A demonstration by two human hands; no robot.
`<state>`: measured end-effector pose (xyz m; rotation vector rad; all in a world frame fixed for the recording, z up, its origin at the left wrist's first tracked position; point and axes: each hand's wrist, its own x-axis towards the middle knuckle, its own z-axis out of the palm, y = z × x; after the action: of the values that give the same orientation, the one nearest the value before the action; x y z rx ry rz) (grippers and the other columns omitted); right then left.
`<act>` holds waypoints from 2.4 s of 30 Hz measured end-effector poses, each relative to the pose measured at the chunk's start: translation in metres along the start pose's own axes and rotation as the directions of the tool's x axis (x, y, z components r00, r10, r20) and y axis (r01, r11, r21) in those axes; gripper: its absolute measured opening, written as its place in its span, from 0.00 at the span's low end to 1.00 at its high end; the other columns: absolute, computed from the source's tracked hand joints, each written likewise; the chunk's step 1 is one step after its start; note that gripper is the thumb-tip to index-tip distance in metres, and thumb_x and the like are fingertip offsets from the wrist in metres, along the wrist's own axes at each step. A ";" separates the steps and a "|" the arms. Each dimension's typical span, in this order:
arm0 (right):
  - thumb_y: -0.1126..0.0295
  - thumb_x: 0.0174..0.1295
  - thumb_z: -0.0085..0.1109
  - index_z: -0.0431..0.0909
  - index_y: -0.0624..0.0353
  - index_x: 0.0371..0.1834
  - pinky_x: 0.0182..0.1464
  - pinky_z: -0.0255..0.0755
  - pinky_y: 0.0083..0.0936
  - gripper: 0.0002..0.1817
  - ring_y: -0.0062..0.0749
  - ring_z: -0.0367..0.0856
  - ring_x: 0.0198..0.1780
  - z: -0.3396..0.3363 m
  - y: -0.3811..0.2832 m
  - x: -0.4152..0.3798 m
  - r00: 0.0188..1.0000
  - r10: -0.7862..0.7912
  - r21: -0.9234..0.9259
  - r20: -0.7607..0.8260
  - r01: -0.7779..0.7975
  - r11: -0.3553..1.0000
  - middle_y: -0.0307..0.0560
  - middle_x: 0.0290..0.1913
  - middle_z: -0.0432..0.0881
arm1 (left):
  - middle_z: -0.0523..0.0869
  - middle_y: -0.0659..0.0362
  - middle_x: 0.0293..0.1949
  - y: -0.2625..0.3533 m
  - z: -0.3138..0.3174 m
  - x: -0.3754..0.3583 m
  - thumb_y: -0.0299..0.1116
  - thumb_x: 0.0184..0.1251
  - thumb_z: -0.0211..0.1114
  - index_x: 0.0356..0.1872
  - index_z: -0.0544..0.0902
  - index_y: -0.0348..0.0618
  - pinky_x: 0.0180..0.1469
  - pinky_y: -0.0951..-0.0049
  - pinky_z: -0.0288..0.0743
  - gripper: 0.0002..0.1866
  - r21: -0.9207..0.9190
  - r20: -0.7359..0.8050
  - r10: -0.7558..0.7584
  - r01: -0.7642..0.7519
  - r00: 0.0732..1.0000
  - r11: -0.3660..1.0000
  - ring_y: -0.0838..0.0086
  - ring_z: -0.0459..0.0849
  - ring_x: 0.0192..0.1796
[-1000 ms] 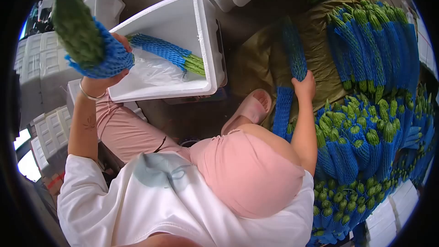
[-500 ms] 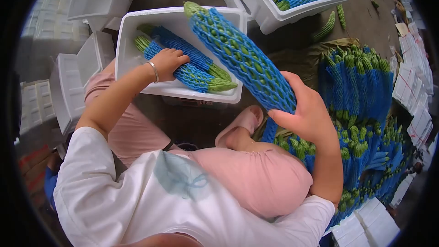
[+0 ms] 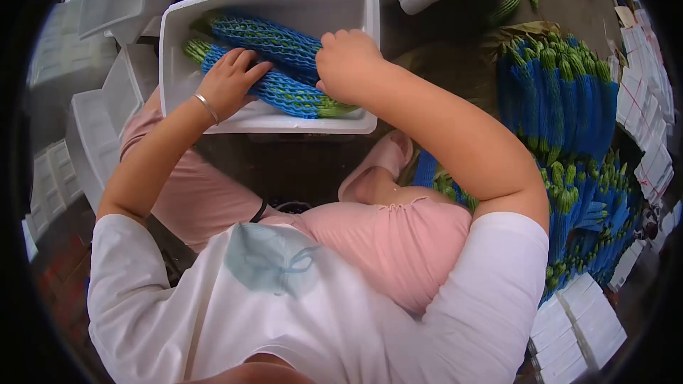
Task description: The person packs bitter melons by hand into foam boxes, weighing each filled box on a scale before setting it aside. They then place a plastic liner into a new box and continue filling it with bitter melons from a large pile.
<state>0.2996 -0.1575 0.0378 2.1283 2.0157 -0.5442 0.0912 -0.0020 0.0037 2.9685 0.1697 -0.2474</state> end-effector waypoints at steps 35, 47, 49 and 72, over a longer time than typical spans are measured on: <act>0.41 0.49 0.68 0.67 0.63 0.62 0.66 0.63 0.42 0.45 0.50 0.65 0.67 0.194 0.337 -0.361 -0.328 0.944 0.175 0.047 -0.927 -0.331 0.54 0.65 0.69 | 0.80 0.53 0.47 -0.012 0.019 0.105 0.45 0.57 0.62 0.52 0.77 0.46 0.60 0.56 0.61 0.23 0.105 0.001 -0.016 0.016 1.000 0.994 0.55 0.74 0.53; 0.42 0.47 0.65 0.68 0.49 0.62 0.54 0.70 0.46 0.40 0.56 0.76 0.55 0.220 0.331 -0.395 -0.123 0.974 0.269 -0.189 -0.961 -0.069 0.57 0.54 0.79 | 0.77 0.52 0.50 0.006 -0.018 0.077 0.38 0.60 0.64 0.49 0.78 0.41 0.61 0.59 0.65 0.18 -0.121 -0.038 -0.089 0.084 0.995 0.989 0.55 0.72 0.56; 0.44 0.48 0.65 0.69 0.51 0.58 0.48 0.72 0.47 0.36 0.59 0.79 0.48 0.178 0.278 -0.359 -0.118 0.952 0.312 -0.282 -0.950 -0.025 0.59 0.48 0.82 | 0.72 0.52 0.58 0.006 -0.021 0.056 0.37 0.58 0.66 0.58 0.73 0.43 0.67 0.57 0.60 0.26 -0.096 0.027 -0.104 0.106 0.994 0.990 0.54 0.67 0.63; 0.69 0.46 0.70 0.69 0.59 0.50 0.44 0.74 0.37 0.28 0.49 0.78 0.45 -0.018 -0.036 -0.045 0.832 -0.111 0.182 -0.543 0.246 0.952 0.53 0.44 0.77 | 0.83 0.53 0.46 -0.014 -0.072 -0.141 0.26 0.63 0.61 0.49 0.80 0.39 0.50 0.66 0.74 0.13 -0.585 -0.134 -0.328 0.192 0.935 0.788 0.61 0.82 0.49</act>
<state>0.2658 -0.1899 0.0760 2.4553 2.5818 -0.2500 -0.0372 0.0093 0.0965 2.3567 0.5804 0.1096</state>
